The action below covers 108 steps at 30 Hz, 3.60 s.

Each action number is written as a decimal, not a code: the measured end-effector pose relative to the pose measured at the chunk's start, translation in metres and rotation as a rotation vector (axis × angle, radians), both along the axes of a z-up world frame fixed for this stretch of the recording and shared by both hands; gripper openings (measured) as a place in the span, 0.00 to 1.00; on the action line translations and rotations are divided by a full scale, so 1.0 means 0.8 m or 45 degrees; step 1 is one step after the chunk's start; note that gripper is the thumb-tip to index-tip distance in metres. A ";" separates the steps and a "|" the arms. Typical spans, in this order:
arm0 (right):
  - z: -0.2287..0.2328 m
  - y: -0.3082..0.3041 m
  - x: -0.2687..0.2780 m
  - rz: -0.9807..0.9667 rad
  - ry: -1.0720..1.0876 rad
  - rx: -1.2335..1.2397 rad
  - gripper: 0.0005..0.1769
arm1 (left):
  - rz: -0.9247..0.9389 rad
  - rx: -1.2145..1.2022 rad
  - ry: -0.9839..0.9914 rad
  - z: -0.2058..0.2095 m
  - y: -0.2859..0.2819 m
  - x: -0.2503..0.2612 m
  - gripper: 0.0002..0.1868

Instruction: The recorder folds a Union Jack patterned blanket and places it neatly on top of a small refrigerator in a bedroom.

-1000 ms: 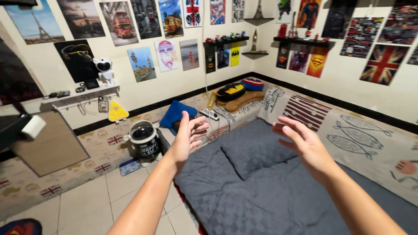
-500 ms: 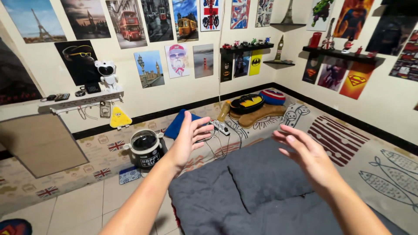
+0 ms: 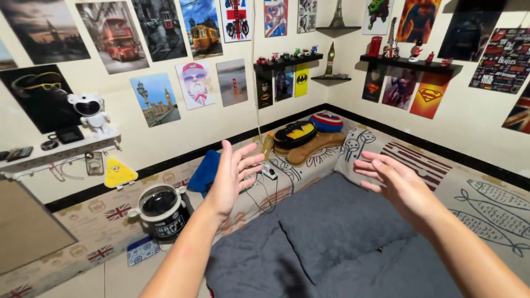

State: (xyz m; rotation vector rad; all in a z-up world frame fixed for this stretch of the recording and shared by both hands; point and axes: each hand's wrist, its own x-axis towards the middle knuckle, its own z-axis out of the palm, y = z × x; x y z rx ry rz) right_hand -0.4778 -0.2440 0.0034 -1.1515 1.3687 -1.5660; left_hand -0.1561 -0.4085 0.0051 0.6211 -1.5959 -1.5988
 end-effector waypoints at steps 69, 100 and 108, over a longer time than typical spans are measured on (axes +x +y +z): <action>0.015 0.305 -0.069 -1.062 0.126 0.315 0.30 | -0.992 0.038 -0.080 -0.003 0.065 -0.360 0.52; -0.020 0.352 -0.223 -0.831 -0.020 0.238 0.29 | -0.847 -0.058 -0.341 0.001 0.136 -0.451 0.54; -0.026 0.380 -0.229 -0.819 -0.076 0.163 0.29 | -0.849 -0.165 -0.356 -0.008 0.161 -0.481 0.54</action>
